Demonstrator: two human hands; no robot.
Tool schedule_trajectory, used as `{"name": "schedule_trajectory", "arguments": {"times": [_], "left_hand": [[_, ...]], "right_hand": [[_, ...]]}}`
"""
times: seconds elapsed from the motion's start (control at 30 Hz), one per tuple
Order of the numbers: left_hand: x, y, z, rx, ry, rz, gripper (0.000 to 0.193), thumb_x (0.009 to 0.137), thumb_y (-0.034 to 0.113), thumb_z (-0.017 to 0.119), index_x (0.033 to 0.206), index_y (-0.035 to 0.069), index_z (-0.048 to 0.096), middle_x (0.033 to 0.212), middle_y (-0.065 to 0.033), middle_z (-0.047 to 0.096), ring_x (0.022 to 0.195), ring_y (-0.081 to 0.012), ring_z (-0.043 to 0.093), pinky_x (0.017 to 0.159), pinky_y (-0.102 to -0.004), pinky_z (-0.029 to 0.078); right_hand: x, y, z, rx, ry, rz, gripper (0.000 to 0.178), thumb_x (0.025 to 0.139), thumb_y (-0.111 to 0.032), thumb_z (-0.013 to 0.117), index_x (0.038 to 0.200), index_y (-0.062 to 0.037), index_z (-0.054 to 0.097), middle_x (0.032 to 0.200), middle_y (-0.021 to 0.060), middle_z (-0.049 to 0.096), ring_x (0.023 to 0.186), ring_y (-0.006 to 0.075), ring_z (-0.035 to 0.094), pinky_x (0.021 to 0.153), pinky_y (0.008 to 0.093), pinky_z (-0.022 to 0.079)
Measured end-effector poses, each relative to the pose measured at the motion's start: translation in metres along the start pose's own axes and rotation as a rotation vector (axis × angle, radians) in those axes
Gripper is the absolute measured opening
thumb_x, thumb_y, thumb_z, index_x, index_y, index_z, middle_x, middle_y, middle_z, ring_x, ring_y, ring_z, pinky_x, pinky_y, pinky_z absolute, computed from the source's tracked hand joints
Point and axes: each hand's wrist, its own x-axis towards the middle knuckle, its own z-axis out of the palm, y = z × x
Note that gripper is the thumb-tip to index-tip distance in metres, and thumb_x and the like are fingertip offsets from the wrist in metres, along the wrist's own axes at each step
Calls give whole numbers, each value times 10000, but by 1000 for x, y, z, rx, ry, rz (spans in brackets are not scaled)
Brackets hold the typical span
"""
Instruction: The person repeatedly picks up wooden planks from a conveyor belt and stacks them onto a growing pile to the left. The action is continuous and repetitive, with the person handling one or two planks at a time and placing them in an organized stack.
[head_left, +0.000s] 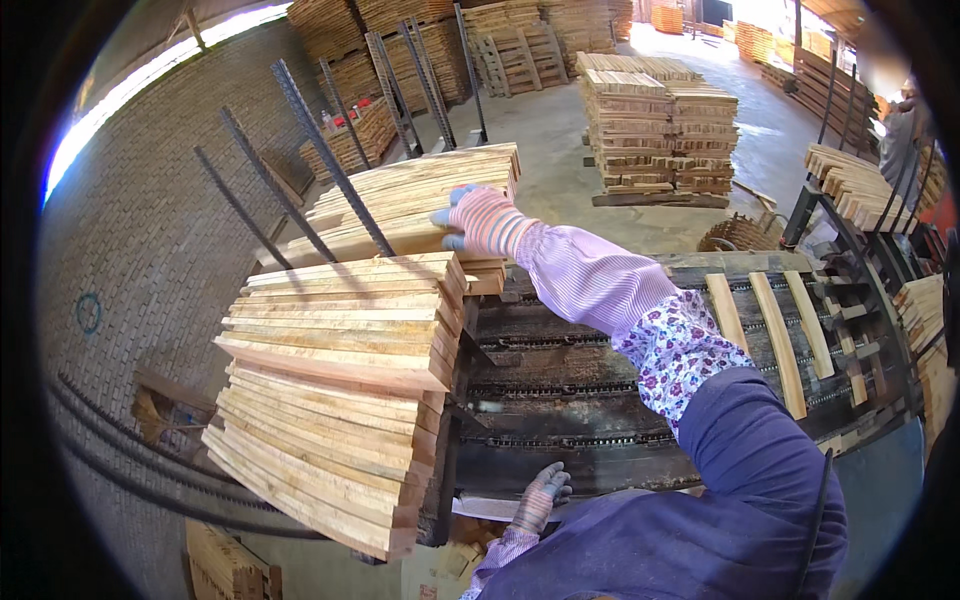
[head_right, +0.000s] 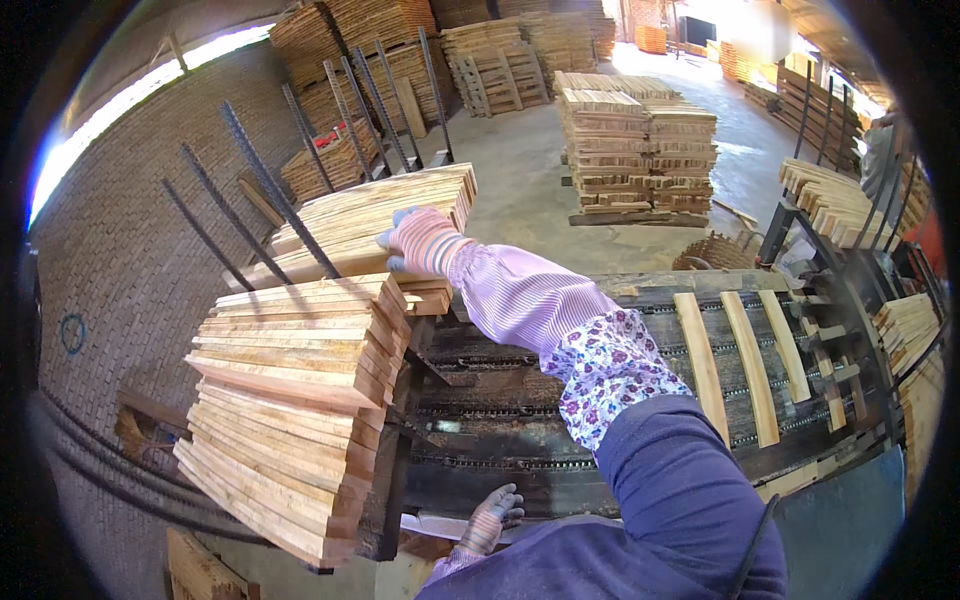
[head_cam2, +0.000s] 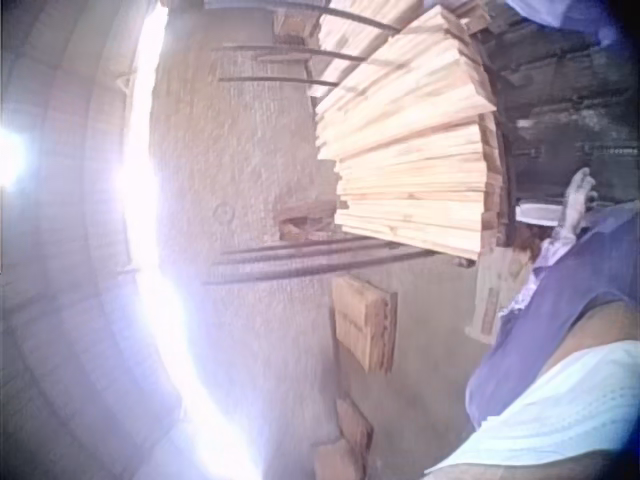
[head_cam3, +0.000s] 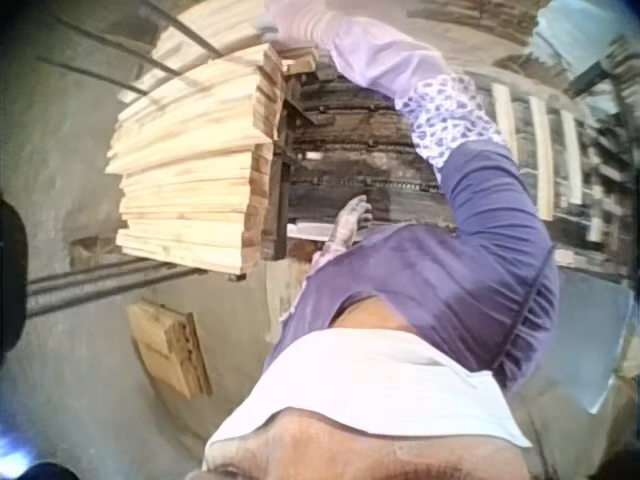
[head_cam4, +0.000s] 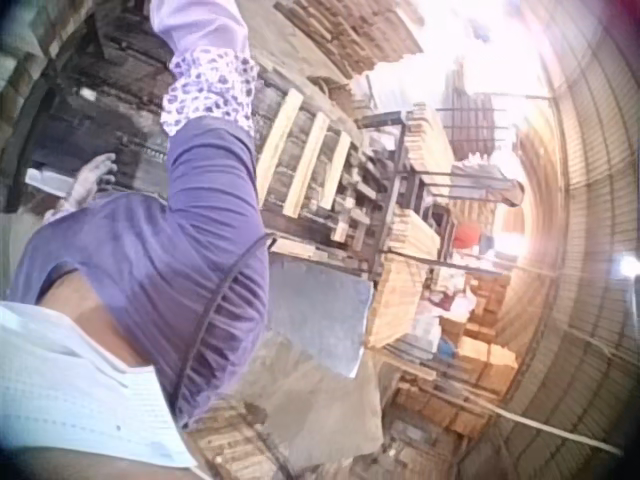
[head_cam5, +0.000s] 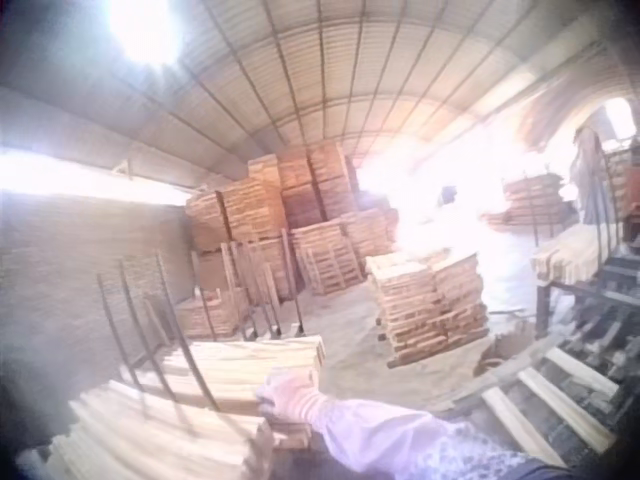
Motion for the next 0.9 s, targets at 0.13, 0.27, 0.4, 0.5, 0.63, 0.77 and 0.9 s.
{"name": "schedule_trajectory", "arguments": {"times": [0.13,0.27,0.4,0.5,0.63,0.77,0.9], "left_hand": [[18,4,-9,-48,-55,-6,500,1051,279,677,1488,84,533,1186,-18,678,940,-108,674,827,-297,572],[27,4,-3,-87,-117,9,484,1052,259,679,1481,85,536,1163,-23,683,918,-118,683,827,-283,569],[35,-3,-12,-144,-159,5,473,1053,255,678,1473,86,539,1171,-36,687,921,-123,687,827,-288,570],[40,1,-5,-118,-202,-14,446,1052,242,679,1452,88,554,1170,-36,693,922,-130,689,815,-294,576],[28,26,7,-111,-205,21,430,1050,245,682,1436,96,563,1160,-28,695,920,-135,686,809,-311,580],[12,27,-4,-173,-184,88,378,1050,209,672,1400,94,587,1112,-31,707,917,-138,682,783,-337,585],[2,21,-2,-152,-136,8,384,1044,253,681,1391,114,593,1095,-10,710,866,-131,679,756,-315,573]], "right_hand": [[-3,-9,13,-101,-43,61,436,947,-401,728,1314,-167,706,1171,160,677,1119,345,657,938,469,541],[-22,26,20,613,240,238,513,964,-511,655,1295,-121,693,1306,183,645,1197,373,623,1040,469,492],[-39,24,23,1529,422,732,886,1057,-658,457,1639,-6,308,1669,131,394,1527,234,361,1273,330,230],[-29,44,88,1502,555,723,1053,950,-838,451,1614,-22,395,1643,135,431,1504,245,365,1245,369,250],[-29,69,109,1674,514,803,1024,977,-815,416,1624,-24,375,1639,133,433,1488,222,370,1242,358,241],[-122,86,114,1102,358,636,870,994,-627,590,1599,-28,407,1584,177,500,1455,277,460,1209,359,328],[-308,104,99,477,-15,985,807,916,-506,717,1526,-26,496,1407,243,644,1322,364,605,1105,407,479]]}}
